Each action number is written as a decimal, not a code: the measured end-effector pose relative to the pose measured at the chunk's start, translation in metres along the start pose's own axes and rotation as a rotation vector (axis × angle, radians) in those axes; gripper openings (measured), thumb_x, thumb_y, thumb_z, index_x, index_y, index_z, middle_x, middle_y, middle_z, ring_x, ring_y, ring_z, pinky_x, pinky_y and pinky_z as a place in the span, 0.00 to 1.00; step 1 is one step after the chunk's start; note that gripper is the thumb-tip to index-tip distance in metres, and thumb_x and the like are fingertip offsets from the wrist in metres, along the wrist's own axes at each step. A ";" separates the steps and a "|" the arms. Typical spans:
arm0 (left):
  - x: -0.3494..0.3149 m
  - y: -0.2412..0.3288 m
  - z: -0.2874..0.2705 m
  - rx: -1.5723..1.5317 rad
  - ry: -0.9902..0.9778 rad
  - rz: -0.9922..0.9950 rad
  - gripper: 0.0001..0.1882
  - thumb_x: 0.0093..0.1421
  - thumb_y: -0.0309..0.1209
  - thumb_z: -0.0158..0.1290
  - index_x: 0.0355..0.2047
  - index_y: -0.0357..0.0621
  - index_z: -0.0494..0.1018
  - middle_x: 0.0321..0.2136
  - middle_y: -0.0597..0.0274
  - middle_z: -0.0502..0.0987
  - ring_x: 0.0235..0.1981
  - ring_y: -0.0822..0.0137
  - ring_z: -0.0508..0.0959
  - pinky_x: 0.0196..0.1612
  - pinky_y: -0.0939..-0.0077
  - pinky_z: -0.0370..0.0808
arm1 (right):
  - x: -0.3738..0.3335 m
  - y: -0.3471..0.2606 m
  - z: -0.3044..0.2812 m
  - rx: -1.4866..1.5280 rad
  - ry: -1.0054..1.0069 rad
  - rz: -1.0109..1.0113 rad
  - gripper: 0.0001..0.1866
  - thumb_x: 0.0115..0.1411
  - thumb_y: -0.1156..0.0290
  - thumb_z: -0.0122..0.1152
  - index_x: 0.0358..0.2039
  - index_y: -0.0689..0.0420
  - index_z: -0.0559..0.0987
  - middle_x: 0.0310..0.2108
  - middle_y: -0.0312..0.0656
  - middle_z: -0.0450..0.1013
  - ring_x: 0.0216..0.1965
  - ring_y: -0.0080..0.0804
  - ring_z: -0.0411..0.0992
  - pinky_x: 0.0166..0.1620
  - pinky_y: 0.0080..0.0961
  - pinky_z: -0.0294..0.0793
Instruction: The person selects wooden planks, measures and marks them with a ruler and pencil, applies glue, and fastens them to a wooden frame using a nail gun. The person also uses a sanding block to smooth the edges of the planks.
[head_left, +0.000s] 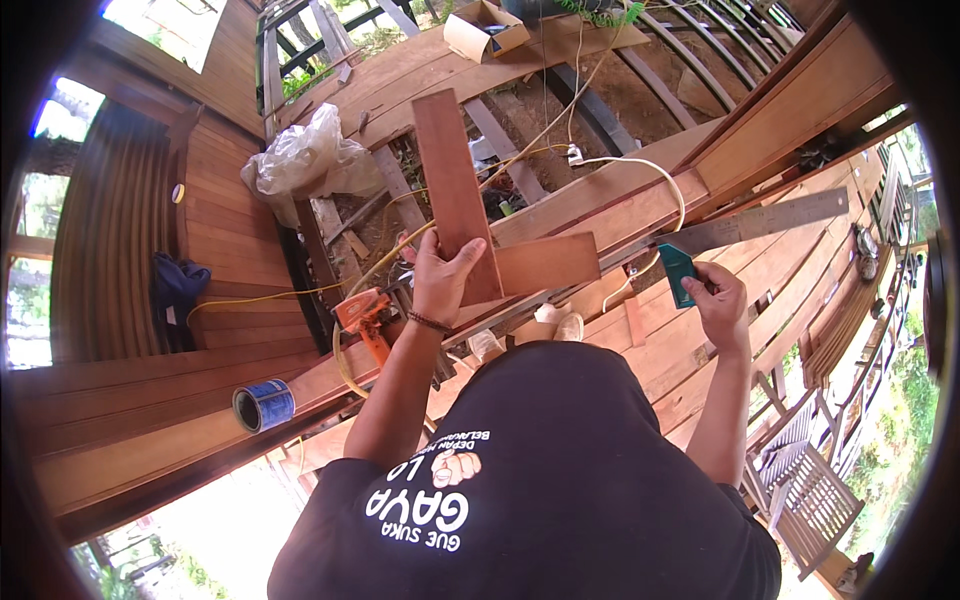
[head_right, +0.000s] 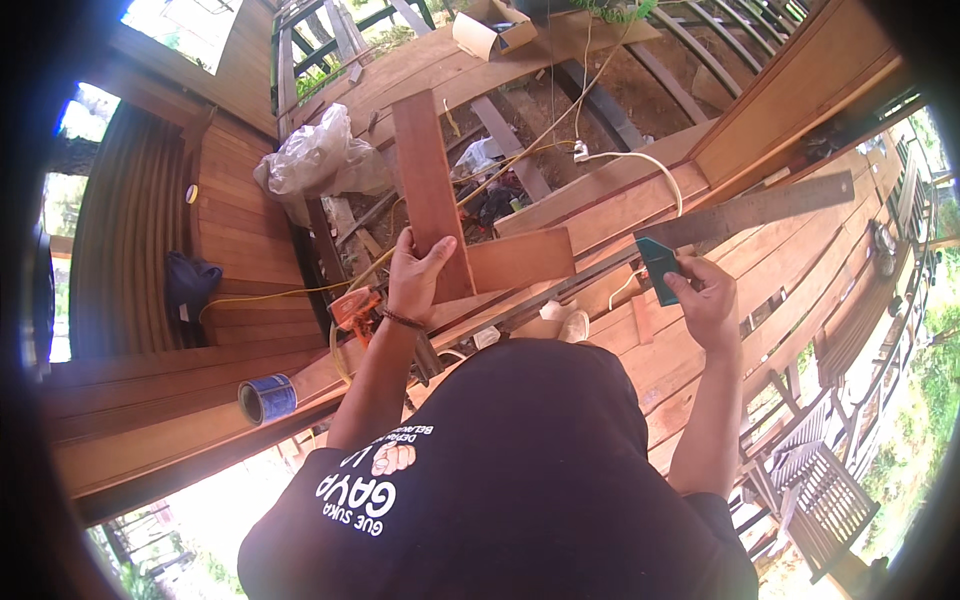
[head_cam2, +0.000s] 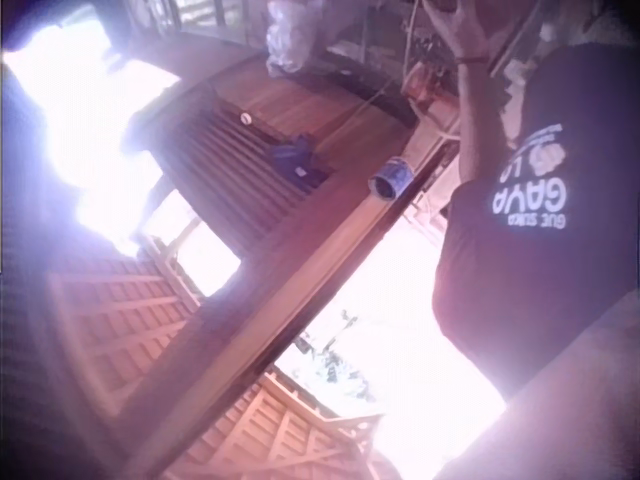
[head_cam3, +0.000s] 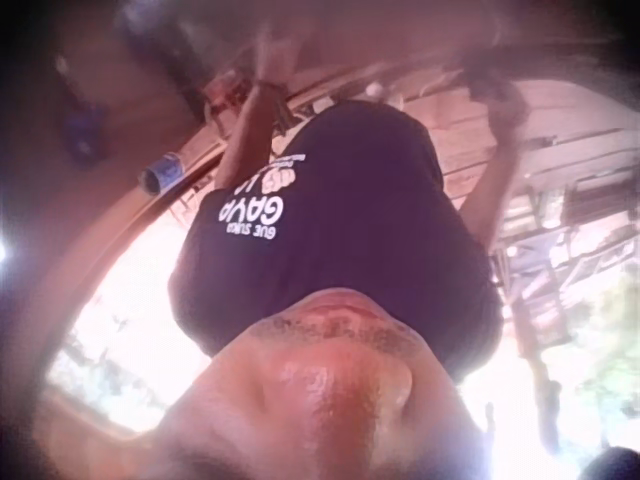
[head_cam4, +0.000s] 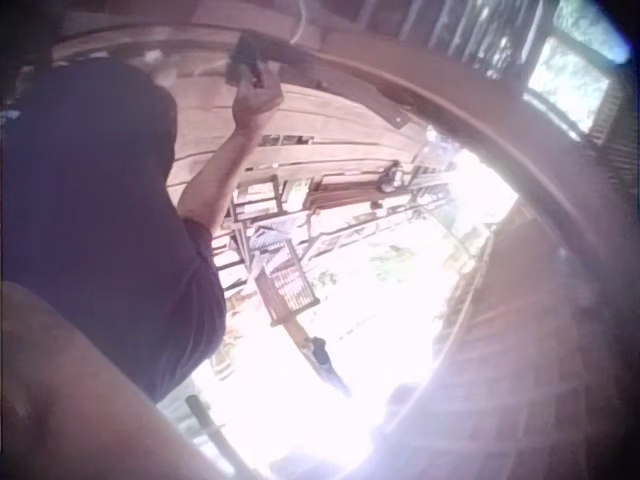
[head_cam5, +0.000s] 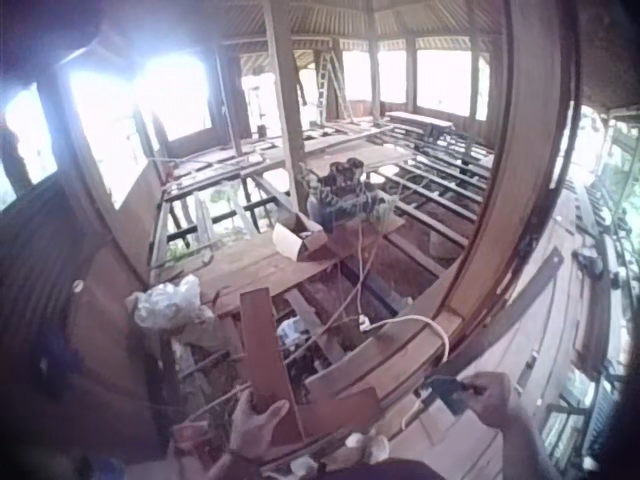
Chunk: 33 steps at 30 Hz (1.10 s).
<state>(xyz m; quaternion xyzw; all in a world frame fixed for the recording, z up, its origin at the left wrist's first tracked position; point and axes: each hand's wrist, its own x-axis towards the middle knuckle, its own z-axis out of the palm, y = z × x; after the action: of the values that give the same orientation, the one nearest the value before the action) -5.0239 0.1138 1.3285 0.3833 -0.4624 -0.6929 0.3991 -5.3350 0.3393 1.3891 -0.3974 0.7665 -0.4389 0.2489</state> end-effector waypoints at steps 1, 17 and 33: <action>-0.003 0.001 0.003 0.024 -0.012 -0.024 0.20 0.60 0.28 0.62 0.48 0.36 0.68 0.41 0.63 0.77 0.40 0.76 0.77 0.44 0.79 0.75 | 0.002 -0.010 -0.004 -0.038 -0.026 -0.021 0.08 0.57 0.78 0.64 0.37 0.66 0.81 0.25 0.32 0.72 0.26 0.15 0.64 0.29 0.17 0.64; -0.044 0.065 0.070 0.311 -0.387 0.011 0.30 0.55 0.31 0.67 0.53 0.35 0.66 0.43 0.62 0.75 0.45 0.75 0.74 0.49 0.77 0.73 | 0.027 -0.079 0.000 0.195 -0.682 -0.080 0.09 0.55 0.73 0.66 0.32 0.64 0.76 0.22 0.32 0.66 0.26 0.18 0.63 0.29 0.21 0.61; -0.042 0.072 0.070 0.210 -0.567 -0.081 0.36 0.53 0.29 0.68 0.59 0.35 0.63 0.48 0.62 0.74 0.50 0.73 0.73 0.55 0.75 0.70 | 0.000 -0.070 0.020 0.390 -0.677 -0.031 0.04 0.55 0.78 0.60 0.32 0.62 0.75 0.23 0.29 0.67 0.26 0.14 0.62 0.28 0.19 0.60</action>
<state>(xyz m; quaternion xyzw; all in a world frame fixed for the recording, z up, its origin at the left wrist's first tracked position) -5.0566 0.1577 1.4227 0.2318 -0.6088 -0.7360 0.1840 -5.2936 0.3091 1.4402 -0.4766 0.5369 -0.4241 0.5520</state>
